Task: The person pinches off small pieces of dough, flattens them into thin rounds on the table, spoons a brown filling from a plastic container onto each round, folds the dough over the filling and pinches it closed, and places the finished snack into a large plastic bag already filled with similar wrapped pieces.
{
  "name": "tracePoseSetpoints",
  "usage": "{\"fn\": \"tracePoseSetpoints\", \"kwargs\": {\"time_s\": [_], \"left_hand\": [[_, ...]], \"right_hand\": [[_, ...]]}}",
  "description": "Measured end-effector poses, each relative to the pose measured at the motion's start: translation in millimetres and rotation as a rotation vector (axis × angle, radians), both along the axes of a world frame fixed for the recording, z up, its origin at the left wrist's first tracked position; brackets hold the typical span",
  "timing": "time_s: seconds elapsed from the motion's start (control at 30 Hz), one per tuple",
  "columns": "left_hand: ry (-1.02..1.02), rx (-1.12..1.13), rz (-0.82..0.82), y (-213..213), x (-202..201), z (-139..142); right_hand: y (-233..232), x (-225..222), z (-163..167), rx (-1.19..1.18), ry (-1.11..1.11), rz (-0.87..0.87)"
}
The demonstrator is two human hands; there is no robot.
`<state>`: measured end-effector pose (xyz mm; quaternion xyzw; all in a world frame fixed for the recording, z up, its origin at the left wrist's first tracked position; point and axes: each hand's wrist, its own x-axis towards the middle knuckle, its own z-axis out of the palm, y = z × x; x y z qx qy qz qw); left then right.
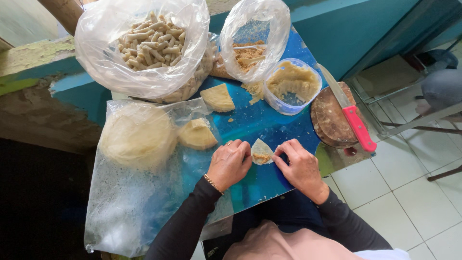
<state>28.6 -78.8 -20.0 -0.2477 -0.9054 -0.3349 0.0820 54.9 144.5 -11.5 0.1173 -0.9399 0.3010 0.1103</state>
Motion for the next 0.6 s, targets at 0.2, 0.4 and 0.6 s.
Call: {"fn": "tracePoseSetpoints", "kwargs": {"time_s": [0.2,0.4,0.6], "left_hand": [[-0.063,0.080,-0.044,-2.3,1.7,6.9],[-0.014,0.033,-0.141,-5.4,1.7,10.4],[0.065,-0.014,-0.239,-4.2,-0.1,1.2]], "right_hand": [[-2.4,-0.4,-0.3,-0.293,-0.183,0.006],[-9.7,10.4,2.0,-0.228,0.018,0.067],[-7.7,10.3,2.0,-0.012,0.253,0.230]]}}
